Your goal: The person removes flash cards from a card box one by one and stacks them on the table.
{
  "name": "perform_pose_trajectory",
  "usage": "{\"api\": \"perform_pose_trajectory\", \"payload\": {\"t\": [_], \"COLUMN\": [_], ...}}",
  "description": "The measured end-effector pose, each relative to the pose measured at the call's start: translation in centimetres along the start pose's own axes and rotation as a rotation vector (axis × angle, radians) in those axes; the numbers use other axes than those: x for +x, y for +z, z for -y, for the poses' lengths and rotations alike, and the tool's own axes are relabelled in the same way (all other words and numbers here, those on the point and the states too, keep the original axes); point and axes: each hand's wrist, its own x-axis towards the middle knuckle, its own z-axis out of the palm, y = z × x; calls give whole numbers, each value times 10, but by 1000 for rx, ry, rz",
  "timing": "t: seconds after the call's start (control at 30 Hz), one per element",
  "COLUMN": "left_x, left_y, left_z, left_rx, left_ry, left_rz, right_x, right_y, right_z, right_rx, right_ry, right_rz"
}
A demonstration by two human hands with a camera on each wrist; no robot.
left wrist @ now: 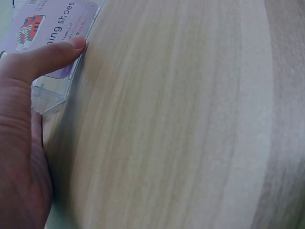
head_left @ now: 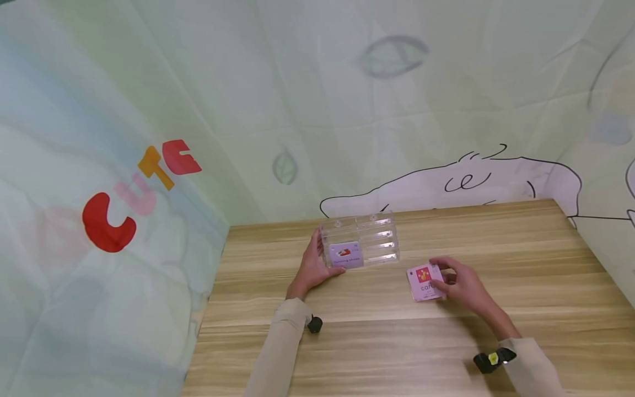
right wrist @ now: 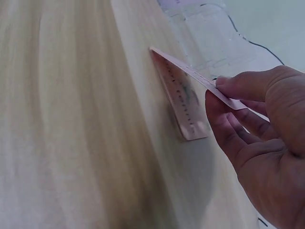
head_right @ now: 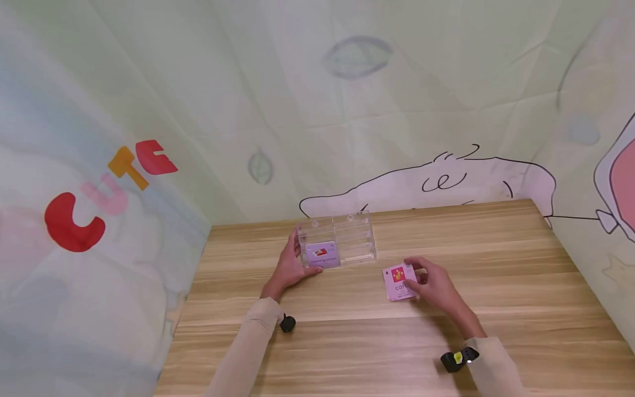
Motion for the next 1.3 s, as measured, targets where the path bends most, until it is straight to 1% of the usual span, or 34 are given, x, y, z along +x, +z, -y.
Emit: {"api": "perform_pose_trajectory", "payload": {"t": [0.17,0.37,0.6,0.83,1.07,1.17,1.3], "left_x": [0,-1,0,0,-1,-1,0], "left_y": [-1,-1,-1,0,0,0,0], "left_z": [0,0,0,1,0,-1,0], "left_rx": [2,6,4,-1,0,-5,-8], "left_ry": [0,9,-8,13,3,-1,3], "left_rz": [0,0,6,0,0,1,0], "right_x": [-1,-1,-1,0,0,0,-1], "right_y": [2,4,7,9,12,12,12], "right_z": [-4,-2,1,-2,-1,2,6], "right_rx": [-12,-44,-105,-204,-278,-290,-307], "right_ry": [12,20,27,-27,-80,-68,-31], "right_rz": [-7,-2,-9,-28,-53,-48,-32]}}
